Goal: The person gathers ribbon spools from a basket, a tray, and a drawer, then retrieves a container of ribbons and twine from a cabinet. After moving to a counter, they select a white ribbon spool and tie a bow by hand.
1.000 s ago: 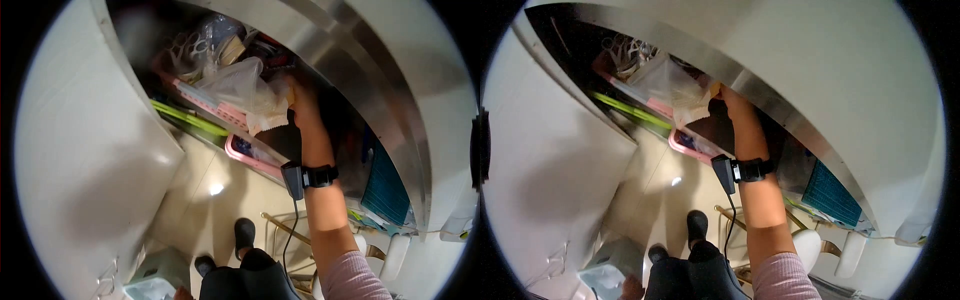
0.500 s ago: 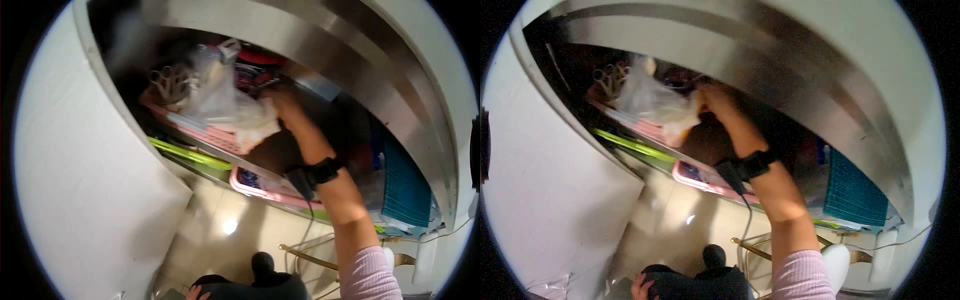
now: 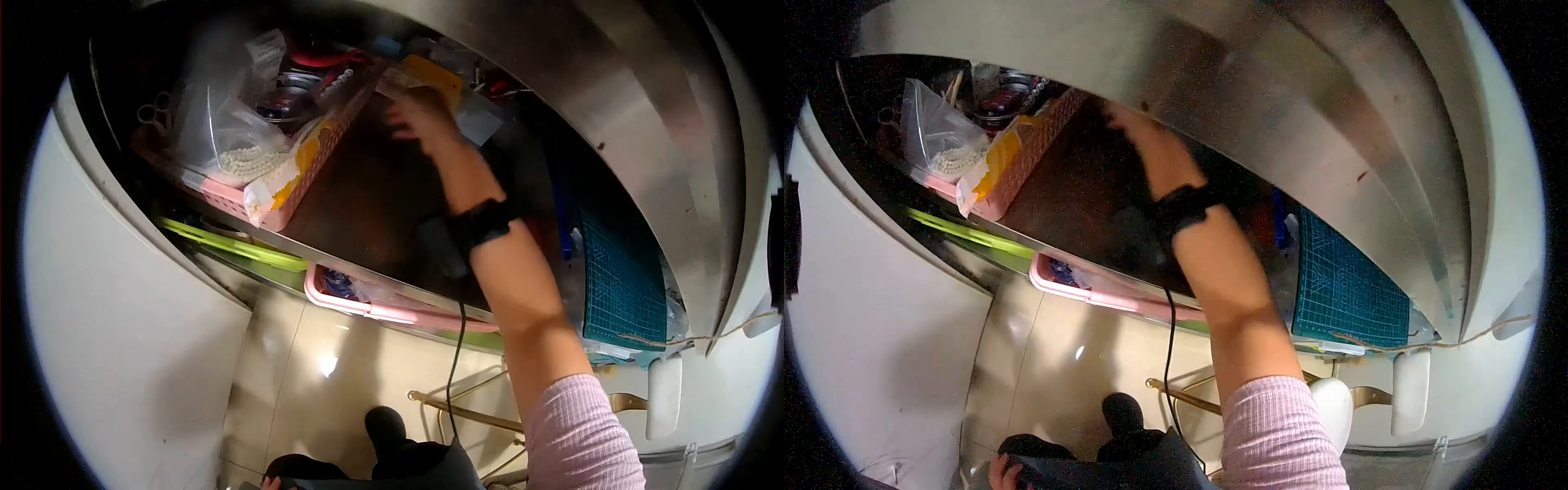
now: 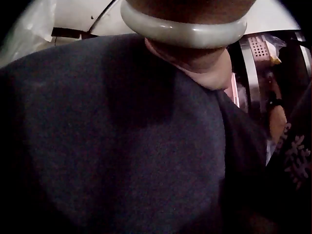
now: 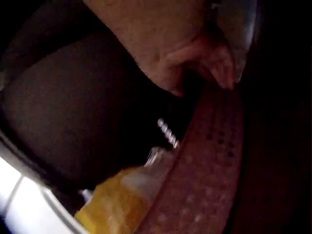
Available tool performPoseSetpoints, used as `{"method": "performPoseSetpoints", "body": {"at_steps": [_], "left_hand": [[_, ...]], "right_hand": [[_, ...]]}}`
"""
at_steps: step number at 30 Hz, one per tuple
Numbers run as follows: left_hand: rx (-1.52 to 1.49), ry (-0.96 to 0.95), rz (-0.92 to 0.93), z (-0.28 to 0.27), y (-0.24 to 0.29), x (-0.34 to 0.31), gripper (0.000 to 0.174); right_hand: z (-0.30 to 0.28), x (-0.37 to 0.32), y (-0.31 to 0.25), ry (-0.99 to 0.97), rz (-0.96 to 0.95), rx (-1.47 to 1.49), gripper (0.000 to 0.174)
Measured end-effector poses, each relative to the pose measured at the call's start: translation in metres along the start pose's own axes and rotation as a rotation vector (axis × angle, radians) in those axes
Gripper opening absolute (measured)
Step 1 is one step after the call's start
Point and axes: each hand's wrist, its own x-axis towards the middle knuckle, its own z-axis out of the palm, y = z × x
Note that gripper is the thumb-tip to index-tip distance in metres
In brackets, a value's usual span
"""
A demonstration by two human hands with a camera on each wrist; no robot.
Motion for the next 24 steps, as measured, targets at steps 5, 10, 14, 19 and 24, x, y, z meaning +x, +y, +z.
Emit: {"method": "performPoseSetpoints", "body": {"at_steps": [5,10,14,19,24], "left_hand": [[-0.006,0.018,0.004,0.002,-0.007,-0.005,0.037],[0.061,0.073,-0.010,0.002,-0.006,-0.010,0.036],[0.078,0.089,0.013,0.000,-0.012,-0.013,0.036],[0.079,0.076,0.029,-0.001,-0.012,-0.011,0.037],[0.052,0.068,0.024,-0.005,-0.010,-0.009,0.036]], "right_hand": [[-0.087,0.073,0.101,0.554,-0.062,-0.668,0.053],[-0.095,0.070,0.117,0.730,0.009,-0.946,0.047],[-0.078,0.039,0.117,0.731,-0.103,-0.918,0.043],[-0.058,0.019,0.092,0.678,-0.005,-1.037,0.037],[-0.031,-0.009,0.083,0.856,-0.279,-1.152,0.033]]}}
